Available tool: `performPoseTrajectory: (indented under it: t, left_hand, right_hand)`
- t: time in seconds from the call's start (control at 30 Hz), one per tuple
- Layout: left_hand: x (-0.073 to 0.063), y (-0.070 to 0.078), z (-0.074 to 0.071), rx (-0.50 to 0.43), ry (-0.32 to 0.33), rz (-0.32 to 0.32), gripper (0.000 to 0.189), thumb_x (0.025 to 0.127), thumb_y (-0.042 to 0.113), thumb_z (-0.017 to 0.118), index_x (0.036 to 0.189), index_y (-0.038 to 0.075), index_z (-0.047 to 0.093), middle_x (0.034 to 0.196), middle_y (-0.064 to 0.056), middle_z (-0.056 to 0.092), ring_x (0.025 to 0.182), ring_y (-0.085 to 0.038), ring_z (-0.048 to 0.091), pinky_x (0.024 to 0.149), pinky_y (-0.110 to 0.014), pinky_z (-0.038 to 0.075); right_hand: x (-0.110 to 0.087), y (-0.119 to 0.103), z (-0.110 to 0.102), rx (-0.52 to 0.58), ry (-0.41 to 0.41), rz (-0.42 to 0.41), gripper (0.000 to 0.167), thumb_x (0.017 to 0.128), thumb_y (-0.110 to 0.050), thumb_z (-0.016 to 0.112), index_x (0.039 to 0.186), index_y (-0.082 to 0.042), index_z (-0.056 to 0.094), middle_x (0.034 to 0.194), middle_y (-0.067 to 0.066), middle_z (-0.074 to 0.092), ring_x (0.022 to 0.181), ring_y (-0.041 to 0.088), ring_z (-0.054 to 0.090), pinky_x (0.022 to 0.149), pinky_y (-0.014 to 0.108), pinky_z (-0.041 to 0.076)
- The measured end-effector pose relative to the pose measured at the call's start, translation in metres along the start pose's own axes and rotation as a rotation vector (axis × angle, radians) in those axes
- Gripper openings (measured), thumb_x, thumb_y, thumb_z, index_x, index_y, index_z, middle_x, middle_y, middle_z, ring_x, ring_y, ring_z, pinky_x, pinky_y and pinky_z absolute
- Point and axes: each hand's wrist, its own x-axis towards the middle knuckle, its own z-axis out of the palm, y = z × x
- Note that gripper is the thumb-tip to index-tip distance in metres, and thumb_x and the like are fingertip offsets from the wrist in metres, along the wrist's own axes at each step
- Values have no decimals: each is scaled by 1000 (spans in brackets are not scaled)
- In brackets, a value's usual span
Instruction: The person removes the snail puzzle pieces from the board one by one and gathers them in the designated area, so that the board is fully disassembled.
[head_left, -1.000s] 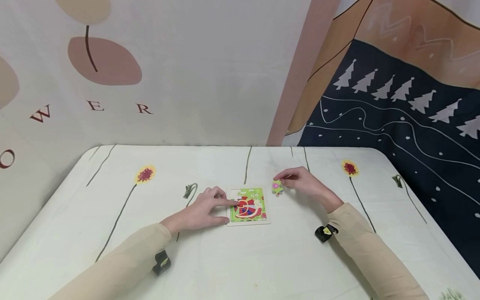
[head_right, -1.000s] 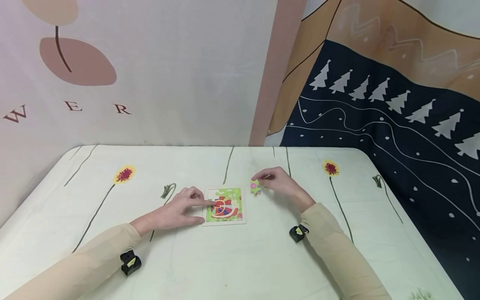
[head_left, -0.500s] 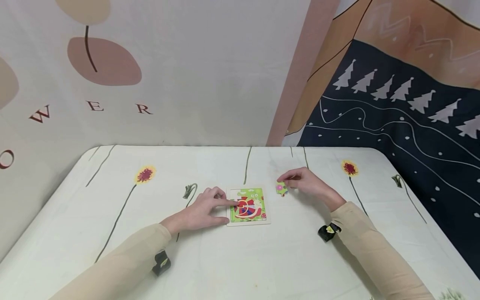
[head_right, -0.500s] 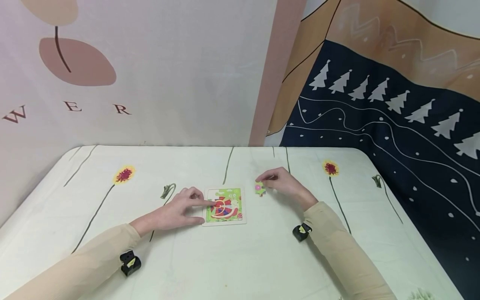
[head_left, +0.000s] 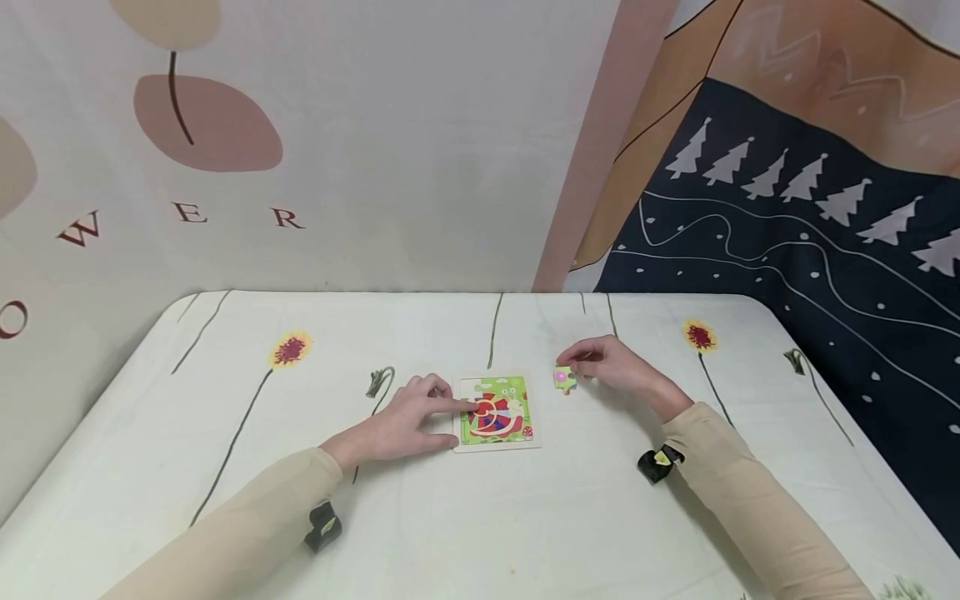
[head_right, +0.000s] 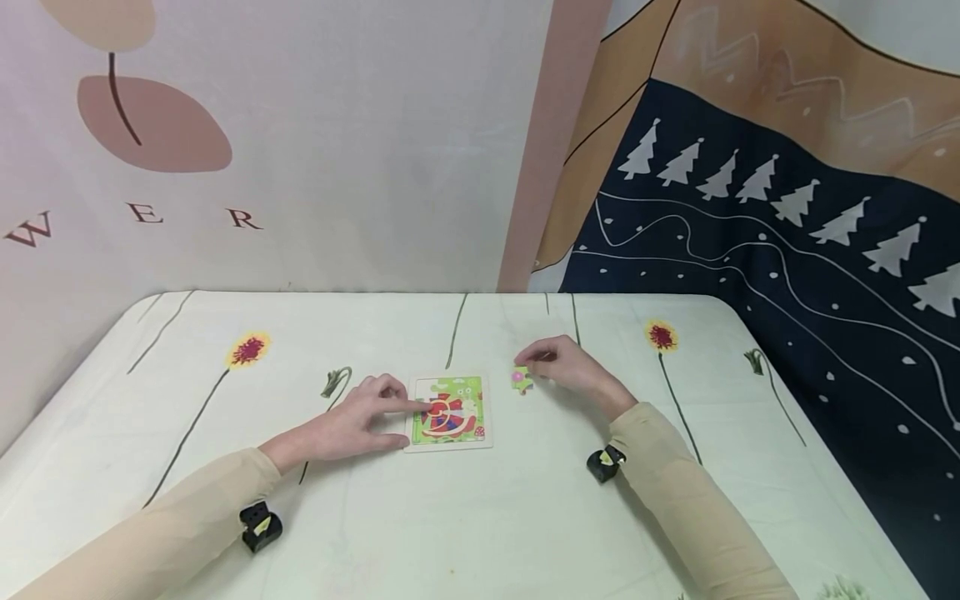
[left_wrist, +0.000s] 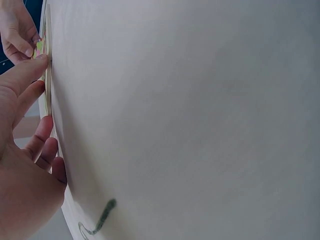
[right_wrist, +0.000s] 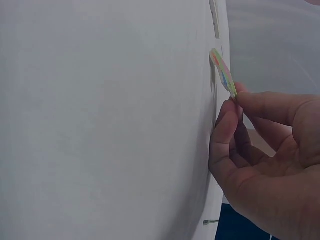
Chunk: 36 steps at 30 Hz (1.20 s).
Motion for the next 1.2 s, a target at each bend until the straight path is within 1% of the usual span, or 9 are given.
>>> performPoseTrajectory:
  t: [0.23, 0.4, 0.63, 0.73, 0.83, 0.93, 1.07, 1.2]
  left_hand:
    - [1, 0, 0, 1, -1, 1, 47, 84, 25, 75, 130, 22, 64, 111, 2, 45, 95, -17, 37, 80, -36, 30]
    - [1, -1, 0, 0, 6, 9, 47, 84, 25, 75, 129, 21, 64, 110, 1, 45, 96, -18, 37, 79, -37, 31]
    - [0, 3, 0, 1, -5, -26, 47, 84, 23, 75, 130, 21, 64, 112, 0, 45, 97, -18, 37, 81, -37, 31]
    - [-1, 4, -1, 4, -7, -35, 47, 84, 22, 75, 130, 20, 64, 113, 0, 45, 97, -18, 37, 81, -37, 32]
    - [-2, 5, -1, 8, -3, -30, 47, 84, 21, 75, 129, 20, 64, 112, -1, 45, 96, -19, 37, 81, -38, 32]
    - [-2, 6, -1, 15, 2, -23, 46, 84, 20, 75, 128, 19, 65, 111, -2, 45, 95, -20, 37, 80, -38, 32]
    - [-1, 6, -1, 18, -1, -28, 45, 83, 20, 75, 128, 19, 65, 111, -3, 46, 95, -20, 37, 80, -37, 32]
    - [0, 7, -1, 10, -1, -32, 46, 83, 20, 75, 128, 19, 65, 111, -4, 45, 95, -21, 37, 80, -37, 32]
  right_hand:
    - [-1, 1, -1, -4, 3, 11, 22, 93, -1, 58, 113, 6, 66, 110, 17, 65, 92, 20, 56, 77, 30, 44]
    - [-1, 1, -3, -24, 23, 17, 22, 93, -4, 59, 112, 5, 67, 106, 15, 65, 88, 19, 56, 74, 30, 44]
    - [-1, 3, -4, -35, 33, 7, 22, 93, -5, 60, 112, 5, 67, 105, 16, 65, 86, 19, 56, 70, 29, 44]
    - [-1, 3, -4, -27, 37, 20, 23, 93, -6, 60, 113, 5, 67, 105, 15, 64, 86, 19, 55, 70, 30, 44]
    - [-2, 2, -3, -8, 40, 37, 23, 93, -6, 60, 113, 5, 66, 104, 15, 64, 85, 19, 55, 68, 30, 45]
    - [-3, -1, -2, 10, 33, 34, 23, 93, -5, 60, 113, 6, 66, 104, 16, 63, 84, 19, 55, 67, 29, 46]
    - [-3, -6, 2, 7, 19, 14, 23, 94, -5, 60, 113, 6, 66, 103, 15, 63, 85, 21, 56, 69, 29, 46]
    - [-2, -10, 6, -11, 9, 0, 22, 94, -6, 60, 112, 3, 67, 101, 12, 64, 86, 21, 56, 72, 30, 46]
